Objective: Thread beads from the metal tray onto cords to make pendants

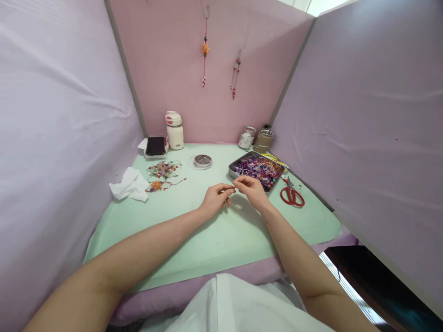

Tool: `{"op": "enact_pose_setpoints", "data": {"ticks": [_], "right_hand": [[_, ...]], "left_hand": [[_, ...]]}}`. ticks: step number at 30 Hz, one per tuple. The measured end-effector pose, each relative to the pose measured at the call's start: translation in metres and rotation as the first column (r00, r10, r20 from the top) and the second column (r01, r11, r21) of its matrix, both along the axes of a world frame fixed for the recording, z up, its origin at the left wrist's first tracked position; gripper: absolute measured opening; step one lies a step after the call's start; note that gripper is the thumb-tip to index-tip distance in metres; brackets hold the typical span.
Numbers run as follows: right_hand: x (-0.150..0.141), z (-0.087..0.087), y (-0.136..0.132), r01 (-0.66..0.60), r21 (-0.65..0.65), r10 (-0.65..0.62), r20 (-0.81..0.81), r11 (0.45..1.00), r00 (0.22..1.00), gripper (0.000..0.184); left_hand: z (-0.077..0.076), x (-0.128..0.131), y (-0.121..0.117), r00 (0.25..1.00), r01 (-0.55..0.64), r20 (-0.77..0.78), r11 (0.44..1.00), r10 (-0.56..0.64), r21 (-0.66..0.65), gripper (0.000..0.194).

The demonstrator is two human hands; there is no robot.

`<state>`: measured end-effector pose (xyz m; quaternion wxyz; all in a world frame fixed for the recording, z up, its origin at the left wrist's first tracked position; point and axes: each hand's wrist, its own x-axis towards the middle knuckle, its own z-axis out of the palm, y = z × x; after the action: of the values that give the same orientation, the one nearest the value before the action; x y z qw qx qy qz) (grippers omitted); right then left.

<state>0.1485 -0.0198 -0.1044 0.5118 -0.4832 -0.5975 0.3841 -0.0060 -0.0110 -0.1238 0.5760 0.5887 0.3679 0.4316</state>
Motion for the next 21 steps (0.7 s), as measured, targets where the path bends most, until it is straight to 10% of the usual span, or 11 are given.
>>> {"op": "enact_pose_setpoints", "data": {"ticks": [21], "right_hand": [[-0.0016,-0.0019,0.001,-0.074,0.008,0.074,0.038,0.997,0.997,0.022]], "left_hand": [[-0.0052,-0.0005,0.0022,1.0,-0.007,0.002,1.0,0.007,0.007,0.027]]}}
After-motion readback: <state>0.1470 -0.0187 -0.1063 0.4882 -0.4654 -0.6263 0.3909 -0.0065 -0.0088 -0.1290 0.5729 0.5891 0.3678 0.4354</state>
